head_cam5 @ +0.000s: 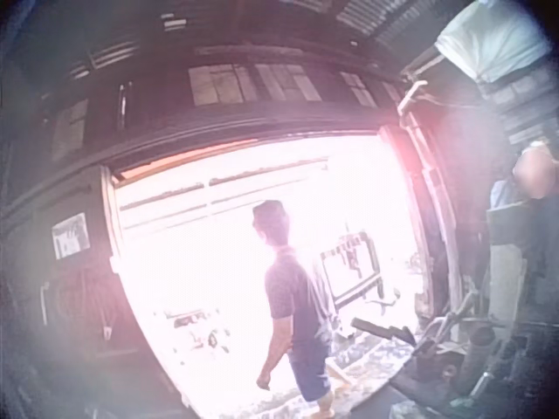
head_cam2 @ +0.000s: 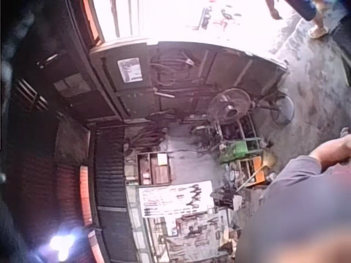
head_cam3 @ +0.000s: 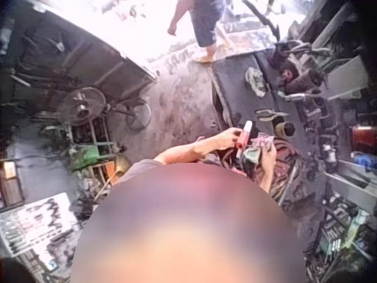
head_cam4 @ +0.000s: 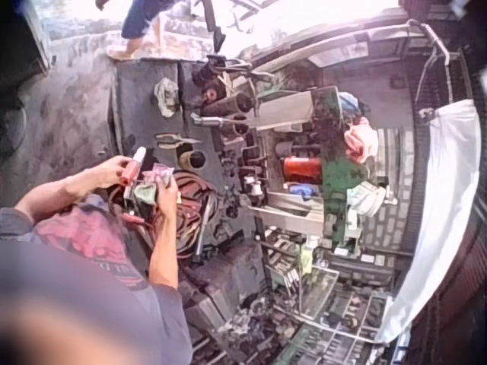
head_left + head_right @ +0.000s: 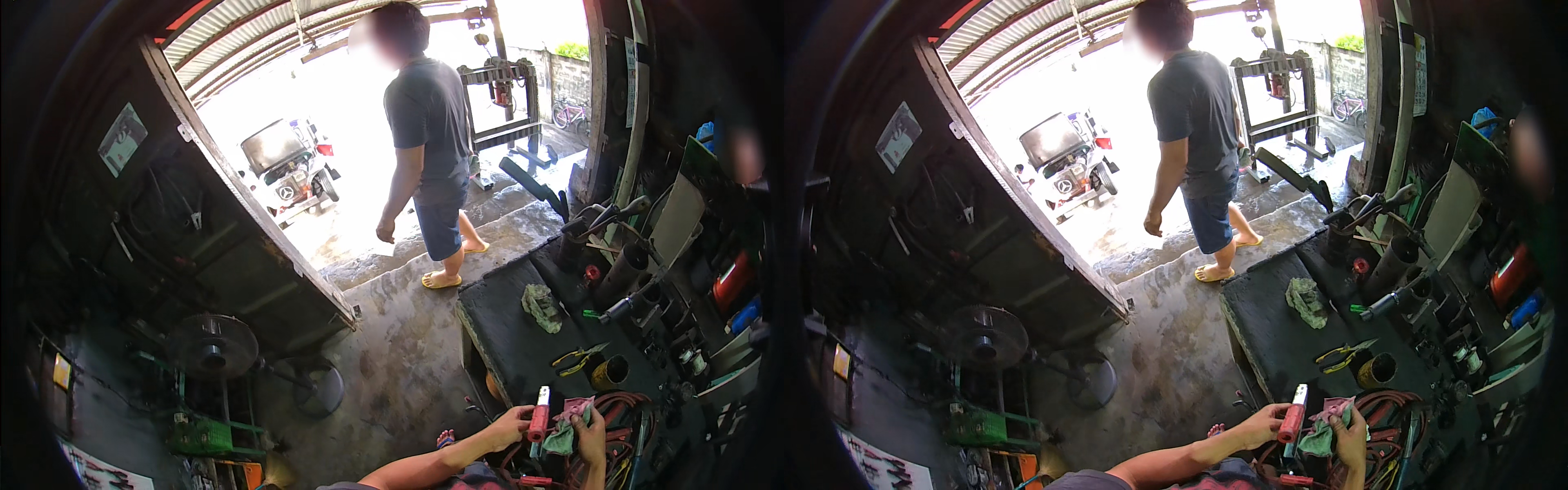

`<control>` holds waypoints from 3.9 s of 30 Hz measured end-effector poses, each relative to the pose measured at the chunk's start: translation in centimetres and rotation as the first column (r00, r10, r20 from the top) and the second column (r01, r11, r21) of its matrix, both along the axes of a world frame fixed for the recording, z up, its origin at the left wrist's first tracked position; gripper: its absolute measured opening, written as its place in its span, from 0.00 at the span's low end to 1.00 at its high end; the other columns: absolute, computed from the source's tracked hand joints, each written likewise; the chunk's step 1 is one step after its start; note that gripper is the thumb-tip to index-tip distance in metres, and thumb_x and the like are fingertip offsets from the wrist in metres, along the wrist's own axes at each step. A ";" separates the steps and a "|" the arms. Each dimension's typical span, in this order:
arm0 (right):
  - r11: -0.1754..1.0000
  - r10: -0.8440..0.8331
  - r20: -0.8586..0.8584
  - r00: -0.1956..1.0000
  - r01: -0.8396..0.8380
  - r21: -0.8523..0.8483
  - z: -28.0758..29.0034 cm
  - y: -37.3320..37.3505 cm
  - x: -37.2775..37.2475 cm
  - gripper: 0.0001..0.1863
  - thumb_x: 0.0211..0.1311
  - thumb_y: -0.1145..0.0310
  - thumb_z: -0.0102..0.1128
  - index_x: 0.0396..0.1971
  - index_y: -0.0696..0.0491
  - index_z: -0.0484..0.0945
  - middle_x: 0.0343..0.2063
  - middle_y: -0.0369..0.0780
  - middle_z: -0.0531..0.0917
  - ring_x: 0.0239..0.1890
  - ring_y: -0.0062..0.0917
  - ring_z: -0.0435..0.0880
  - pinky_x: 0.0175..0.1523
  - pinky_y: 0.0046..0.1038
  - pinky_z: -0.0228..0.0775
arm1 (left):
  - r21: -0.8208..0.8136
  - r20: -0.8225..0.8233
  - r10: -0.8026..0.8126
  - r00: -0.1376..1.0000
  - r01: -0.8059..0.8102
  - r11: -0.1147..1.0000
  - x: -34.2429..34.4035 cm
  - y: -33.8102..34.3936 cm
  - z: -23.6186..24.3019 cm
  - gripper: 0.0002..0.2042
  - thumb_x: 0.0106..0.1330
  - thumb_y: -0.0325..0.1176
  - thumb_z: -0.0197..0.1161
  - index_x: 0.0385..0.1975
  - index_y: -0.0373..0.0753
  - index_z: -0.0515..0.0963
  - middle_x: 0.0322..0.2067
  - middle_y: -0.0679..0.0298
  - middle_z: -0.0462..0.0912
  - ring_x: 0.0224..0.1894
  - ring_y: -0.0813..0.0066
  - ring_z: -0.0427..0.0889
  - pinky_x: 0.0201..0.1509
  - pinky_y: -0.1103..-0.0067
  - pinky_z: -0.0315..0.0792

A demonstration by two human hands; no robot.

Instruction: The person retrieves a red wire crimper and a screwdriver, then sits and uses the screwdriver to adjust the crimper's internal mechanism. The person wipes the tool with a cloth and continues to manipulate the crimper and a red cable, appearing to test or adjust the crimping action.

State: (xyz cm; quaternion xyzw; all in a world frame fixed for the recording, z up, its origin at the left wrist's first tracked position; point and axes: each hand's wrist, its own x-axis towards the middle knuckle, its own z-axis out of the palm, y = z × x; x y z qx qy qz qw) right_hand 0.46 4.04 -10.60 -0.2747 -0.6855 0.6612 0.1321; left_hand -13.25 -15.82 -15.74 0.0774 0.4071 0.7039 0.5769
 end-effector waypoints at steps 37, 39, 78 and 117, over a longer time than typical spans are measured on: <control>0.988 -0.153 -0.114 0.982 0.149 -0.042 0.0 -8.6 -0.2 0.13 0.76 0.64 0.61 0.50 0.56 0.82 0.43 0.43 0.90 0.43 0.35 0.88 0.52 0.37 0.77 | 0.182 0.212 0.431 0.877 -0.469 0.864 7.1 -6.1 1.8 0.06 0.75 0.28 0.59 0.46 0.36 0.75 0.37 0.62 0.82 0.37 0.74 0.85 0.40 0.75 0.82; 0.870 -0.162 -0.049 0.986 0.166 0.463 0.2 -9.4 0.1 0.16 0.78 0.61 0.58 0.49 0.59 0.83 0.37 0.42 0.90 0.40 0.30 0.88 0.46 0.36 0.78 | -0.090 0.076 0.462 0.883 -0.456 0.886 8.7 -6.0 2.7 0.07 0.73 0.25 0.62 0.47 0.35 0.76 0.39 0.61 0.83 0.38 0.73 0.85 0.41 0.74 0.82; 0.999 0.042 -0.058 0.997 -0.041 0.014 -7.3 -13.7 8.5 0.14 0.66 0.62 0.69 0.41 0.60 0.85 0.32 0.51 0.88 0.37 0.44 0.89 0.44 0.39 0.76 | -0.059 -0.031 0.722 0.691 -0.723 0.689 20.6 -15.2 -8.5 0.18 0.68 0.23 0.67 0.56 0.40 0.75 0.45 0.65 0.82 0.47 0.68 0.85 0.55 0.69 0.82; 0.991 0.134 -0.452 0.882 -0.132 0.037 -12.4 -20.3 21.4 0.10 0.68 0.69 0.67 0.41 0.61 0.85 0.35 0.43 0.89 0.36 0.25 0.86 0.44 0.29 0.77 | 0.272 -0.073 0.788 0.611 -0.748 0.605 33.7 -17.9 -18.1 0.14 0.74 0.36 0.63 0.56 0.41 0.74 0.49 0.60 0.83 0.53 0.62 0.85 0.61 0.61 0.79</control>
